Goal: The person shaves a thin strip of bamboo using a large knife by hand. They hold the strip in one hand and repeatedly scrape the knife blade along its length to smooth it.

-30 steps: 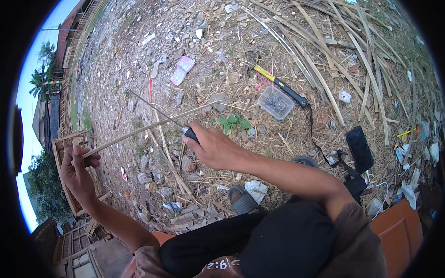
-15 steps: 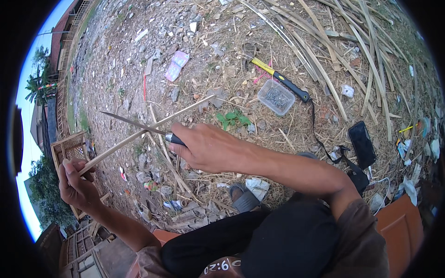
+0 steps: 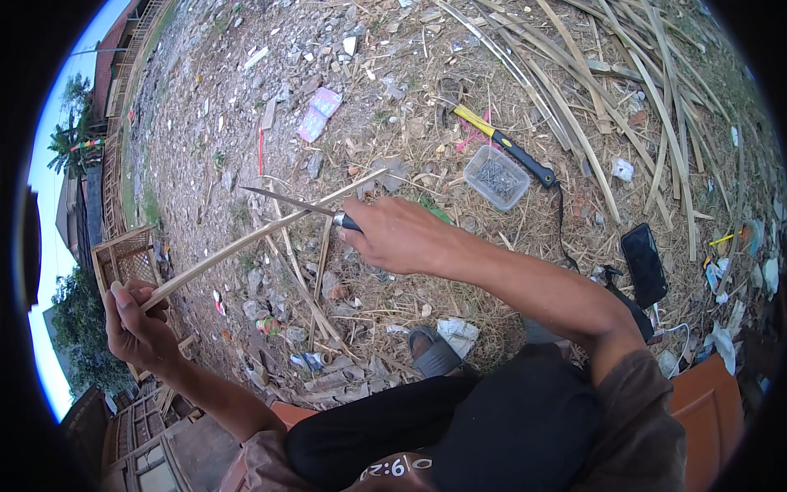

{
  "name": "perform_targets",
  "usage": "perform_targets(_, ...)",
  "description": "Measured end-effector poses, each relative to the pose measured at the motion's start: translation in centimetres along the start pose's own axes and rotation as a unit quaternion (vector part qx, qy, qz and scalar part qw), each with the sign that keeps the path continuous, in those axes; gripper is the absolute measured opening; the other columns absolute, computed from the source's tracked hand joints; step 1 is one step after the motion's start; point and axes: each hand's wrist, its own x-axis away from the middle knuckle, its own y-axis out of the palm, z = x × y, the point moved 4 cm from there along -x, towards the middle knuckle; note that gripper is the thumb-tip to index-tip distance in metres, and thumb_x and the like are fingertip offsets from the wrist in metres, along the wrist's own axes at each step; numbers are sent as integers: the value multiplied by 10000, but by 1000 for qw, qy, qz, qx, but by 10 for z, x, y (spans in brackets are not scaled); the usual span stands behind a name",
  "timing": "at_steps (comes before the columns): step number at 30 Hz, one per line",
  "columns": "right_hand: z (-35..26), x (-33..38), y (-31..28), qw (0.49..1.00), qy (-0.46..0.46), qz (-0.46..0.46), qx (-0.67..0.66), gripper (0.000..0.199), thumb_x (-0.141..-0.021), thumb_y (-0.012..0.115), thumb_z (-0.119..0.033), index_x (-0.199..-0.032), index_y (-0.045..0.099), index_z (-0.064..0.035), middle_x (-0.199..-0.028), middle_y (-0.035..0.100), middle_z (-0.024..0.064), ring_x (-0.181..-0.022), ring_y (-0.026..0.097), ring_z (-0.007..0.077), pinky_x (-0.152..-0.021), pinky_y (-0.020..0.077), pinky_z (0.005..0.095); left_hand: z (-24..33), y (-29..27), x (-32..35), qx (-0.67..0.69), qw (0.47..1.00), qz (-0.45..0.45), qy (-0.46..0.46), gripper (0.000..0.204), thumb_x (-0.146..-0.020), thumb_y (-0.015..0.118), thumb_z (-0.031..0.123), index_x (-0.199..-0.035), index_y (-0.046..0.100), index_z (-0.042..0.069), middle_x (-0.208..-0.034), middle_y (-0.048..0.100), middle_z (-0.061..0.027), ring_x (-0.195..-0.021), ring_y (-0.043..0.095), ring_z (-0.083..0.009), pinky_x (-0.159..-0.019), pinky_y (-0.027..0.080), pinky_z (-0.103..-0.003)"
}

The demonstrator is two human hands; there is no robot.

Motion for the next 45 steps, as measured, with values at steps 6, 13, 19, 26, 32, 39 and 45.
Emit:
perform_targets(6, 7, -4, 5, 1000, -11, -4, -11, 265, -979, 523, -257, -984, 464, 1, -532, 517, 187, -486, 541, 388, -528, 418, 486, -3, 0, -2, 3, 999, 23, -43, 351, -974, 454, 165, -689, 552, -13, -580, 567, -99, -386, 409, -69, -361, 271, -205)
perform_targets(13, 32, -9, 16, 1000, 18, 15, 10, 266, -979, 515, -256, -970, 460, 5, -549, 526, 195, -508, 550, 395, -537, 419, 502, -4, 3, 0, 19, 998, 31, -50, 337, -967, 457, 150, -692, 540, -26, -552, 537, -111, -382, 409, -84, -348, 269, -203)
perform_targets(19, 36, -11, 14, 999, 45, -9, 12, 274, -947, 530, -266, -960, 486, 3, -600, 579, 205, -567, 596, 418, -582, 476, 511, -7, -2, -1, 19, 999, 29, -17, 334, -968, 445, 163, -701, 532, -18, -566, 546, -105, -379, 393, -80, -354, 267, -210)
perform_targets(26, 66, -15, 13, 994, 98, -1, 51, 277, -953, 519, -262, -990, 501, 13, -644, 598, 205, -584, 608, 392, -601, 478, 505, -7, -4, -3, 16, 999, 25, -25, 344, -970, 444, 165, -695, 541, -17, -568, 546, -102, -381, 385, -70, -359, 263, -209)
perform_targets(32, 117, -16, 10, 991, 109, 22, 69, 288, -973, 507, -276, -985, 484, 11, -605, 582, 200, -553, 611, 373, -557, 465, 489, -5, -2, -5, 10, 999, 34, -29, 351, -975, 447, 170, -688, 533, -14, -566, 543, -107, -380, 384, -69, -357, 256, -203)
perform_targets(39, 129, -14, 10, 980, 160, 16, 118, 288, -942, 505, -241, -1030, 513, 33, -672, 619, 229, -627, 635, 395, -627, 508, 489, -9, 1, -2, 0, 999, 32, -42, 333, -974, 452, 164, -709, 544, -14, -575, 543, -103, -385, 401, -69, -356, 267, -198)
perform_targets(45, 132, -9, 10, 974, 198, -11, 109, 279, -936, 480, -212, -1019, 515, 52, -728, 629, 254, -664, 646, 394, -651, 505, 506, -10, 0, -7, 21, 999, 31, -33, 346, -981, 452, 180, -710, 544, -14, -588, 552, -103, -387, 406, -73, -357, 266, -200)
